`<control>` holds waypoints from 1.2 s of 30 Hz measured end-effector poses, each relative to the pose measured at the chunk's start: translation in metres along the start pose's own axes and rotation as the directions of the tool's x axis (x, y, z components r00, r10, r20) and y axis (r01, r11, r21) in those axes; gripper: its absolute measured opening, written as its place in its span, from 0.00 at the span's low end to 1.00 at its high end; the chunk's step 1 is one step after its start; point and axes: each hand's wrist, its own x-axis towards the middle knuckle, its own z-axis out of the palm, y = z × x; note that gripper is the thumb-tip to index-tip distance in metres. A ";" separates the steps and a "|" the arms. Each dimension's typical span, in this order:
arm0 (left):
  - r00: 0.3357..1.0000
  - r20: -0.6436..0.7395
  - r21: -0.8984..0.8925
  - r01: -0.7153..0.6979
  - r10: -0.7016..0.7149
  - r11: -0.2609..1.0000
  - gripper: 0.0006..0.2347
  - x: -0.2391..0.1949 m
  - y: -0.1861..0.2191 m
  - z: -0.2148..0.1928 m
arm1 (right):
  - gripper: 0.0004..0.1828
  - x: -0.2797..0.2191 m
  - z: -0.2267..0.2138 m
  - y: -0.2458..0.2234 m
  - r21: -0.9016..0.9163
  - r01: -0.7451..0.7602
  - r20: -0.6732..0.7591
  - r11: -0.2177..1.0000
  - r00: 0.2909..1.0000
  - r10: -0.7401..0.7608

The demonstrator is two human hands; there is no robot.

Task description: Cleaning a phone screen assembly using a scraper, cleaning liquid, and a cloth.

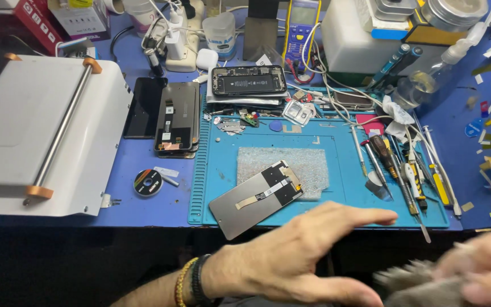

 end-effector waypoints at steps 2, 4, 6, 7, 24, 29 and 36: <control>0.995 0.090 -0.110 0.051 -0.042 0.993 0.31 -0.010 0.007 0.006 | 0.14 -0.016 0.054 0.004 0.031 -0.031 0.070 0.999 0.997 0.028; 0.948 0.190 -0.253 0.297 -0.254 0.921 0.17 -0.020 0.016 -0.002 | 0.15 -0.018 0.071 0.034 -0.175 0.956 -0.159 0.238 0.211 -0.965; 0.929 0.200 -0.282 0.360 -0.313 0.889 0.16 -0.034 0.019 -0.013 | 0.12 -0.022 0.095 0.021 -0.151 0.969 -0.234 0.195 0.157 -0.959; 0.903 0.217 -0.313 0.423 -0.370 0.850 0.15 -0.041 0.020 -0.019 | 0.11 -0.024 0.107 0.015 -0.129 0.979 -0.313 0.157 0.110 -0.943; 0.872 0.188 -0.463 0.485 -0.453 0.742 0.11 -0.102 0.029 -0.020 | 0.15 -0.013 0.187 -0.029 0.470 0.694 -0.025 0.545 0.628 -0.778; 0.881 0.109 -0.601 0.427 -0.460 0.675 0.26 -0.105 0.017 -0.005 | 0.10 -0.032 0.194 -0.058 0.477 0.792 0.014 0.380 0.425 -0.905; 0.832 -0.066 -0.636 0.391 -0.551 0.665 0.27 -0.079 0.032 -0.006 | 0.12 -0.036 0.188 -0.060 0.579 0.639 0.204 0.507 0.488 -0.849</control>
